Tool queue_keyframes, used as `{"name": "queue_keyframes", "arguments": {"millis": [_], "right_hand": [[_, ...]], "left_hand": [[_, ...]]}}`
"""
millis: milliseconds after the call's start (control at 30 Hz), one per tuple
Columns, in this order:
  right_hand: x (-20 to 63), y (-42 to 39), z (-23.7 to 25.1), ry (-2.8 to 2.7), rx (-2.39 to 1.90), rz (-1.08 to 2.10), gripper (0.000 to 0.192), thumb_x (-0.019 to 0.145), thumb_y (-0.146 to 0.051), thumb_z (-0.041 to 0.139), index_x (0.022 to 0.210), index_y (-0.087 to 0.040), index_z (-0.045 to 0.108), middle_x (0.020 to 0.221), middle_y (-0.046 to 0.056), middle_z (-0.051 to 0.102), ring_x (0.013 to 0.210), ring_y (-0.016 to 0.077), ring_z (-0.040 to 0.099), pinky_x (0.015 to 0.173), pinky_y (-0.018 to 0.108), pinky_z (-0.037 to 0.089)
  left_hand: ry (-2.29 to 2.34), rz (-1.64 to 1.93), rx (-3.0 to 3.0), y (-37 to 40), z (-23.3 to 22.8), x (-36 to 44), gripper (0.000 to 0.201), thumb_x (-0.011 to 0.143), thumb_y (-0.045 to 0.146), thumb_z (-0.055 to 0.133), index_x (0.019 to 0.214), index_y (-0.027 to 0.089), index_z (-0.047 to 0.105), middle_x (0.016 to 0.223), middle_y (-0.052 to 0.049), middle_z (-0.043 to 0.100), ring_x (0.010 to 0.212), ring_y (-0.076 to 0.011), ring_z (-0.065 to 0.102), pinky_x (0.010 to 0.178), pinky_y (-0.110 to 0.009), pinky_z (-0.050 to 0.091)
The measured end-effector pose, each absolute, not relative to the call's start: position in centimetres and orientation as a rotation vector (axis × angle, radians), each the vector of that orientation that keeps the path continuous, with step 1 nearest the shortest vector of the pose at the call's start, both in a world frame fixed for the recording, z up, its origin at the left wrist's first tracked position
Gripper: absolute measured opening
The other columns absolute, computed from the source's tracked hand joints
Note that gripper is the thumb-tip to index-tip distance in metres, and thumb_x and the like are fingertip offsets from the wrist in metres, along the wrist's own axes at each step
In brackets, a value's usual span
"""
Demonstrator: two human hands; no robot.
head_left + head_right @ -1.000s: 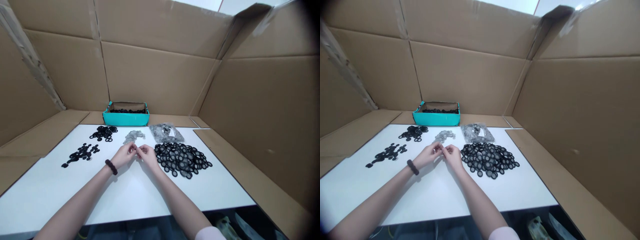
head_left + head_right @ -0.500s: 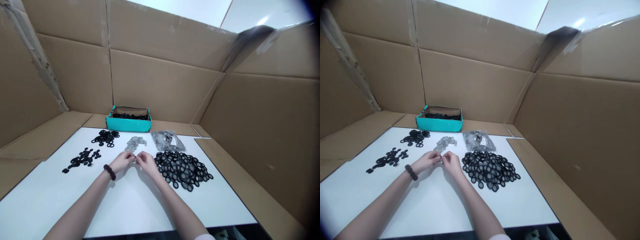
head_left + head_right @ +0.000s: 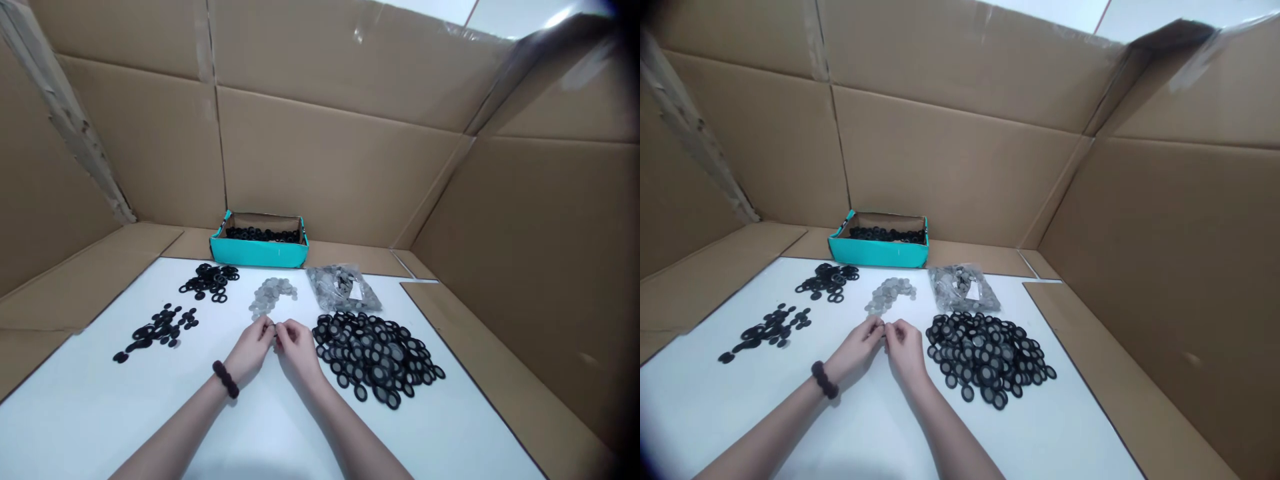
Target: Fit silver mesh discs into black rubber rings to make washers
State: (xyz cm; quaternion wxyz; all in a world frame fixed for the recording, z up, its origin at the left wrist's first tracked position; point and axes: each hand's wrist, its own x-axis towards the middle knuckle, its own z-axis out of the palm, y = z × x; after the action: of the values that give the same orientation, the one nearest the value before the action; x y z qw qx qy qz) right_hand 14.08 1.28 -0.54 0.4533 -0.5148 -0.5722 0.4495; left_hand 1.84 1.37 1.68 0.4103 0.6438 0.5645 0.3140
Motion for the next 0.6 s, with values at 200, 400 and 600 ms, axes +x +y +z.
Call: {"name": "queue_keyframes", "arguments": {"millis": [200, 400, 600], "right_hand": [[13.9, 1.2, -0.8, -1.52, -1.302, 1.001, 0.021, 0.083, -0.032, 0.041, 0.069, -0.018, 0.048, 0.064, 0.001, 0.054, 0.062, 0.0134, 0.051, 0.059, 0.024, 0.039], [14.3, 1.1, -0.5, -1.618, -1.243, 0.987, 0.018, 0.083, -0.028, 0.04, 0.07, -0.018, 0.046, 0.065, -0.001, 0.05, 0.062, 0.0121, 0.046, 0.059, 0.023, 0.036], [14.7, 1.6, -0.6, -1.518, -1.223, 1.125, 0.016, 0.078, -0.028, 0.049, 0.067, -0.017, 0.05, 0.062, -0.002, 0.05, 0.06, 0.0114, 0.047, 0.059, 0.022, 0.036]], "left_hand": [[1.324, 0.721, 1.799, 1.8, 1.5, 0.9, 0.015, 0.083, 0.033, 0.036, 0.078, 0.02, 0.044, 0.072, -0.001, 0.052, 0.07, -0.0173, 0.051, 0.066, -0.028, 0.039], [1.34, 0.731, 1.789, 2.0, 1.3, 0.6, 0.017, 0.083, 0.03, 0.037, 0.08, 0.019, 0.049, 0.076, -0.002, 0.057, 0.074, -0.0178, 0.053, 0.068, -0.028, 0.039], [1.334, 0.689, 1.807, 2.1, 1.5, 0.5, 0.019, 0.083, 0.03, 0.037, 0.081, 0.018, 0.051, 0.077, -0.003, 0.057, 0.073, -0.018, 0.052, 0.067, -0.029, 0.037]]}}
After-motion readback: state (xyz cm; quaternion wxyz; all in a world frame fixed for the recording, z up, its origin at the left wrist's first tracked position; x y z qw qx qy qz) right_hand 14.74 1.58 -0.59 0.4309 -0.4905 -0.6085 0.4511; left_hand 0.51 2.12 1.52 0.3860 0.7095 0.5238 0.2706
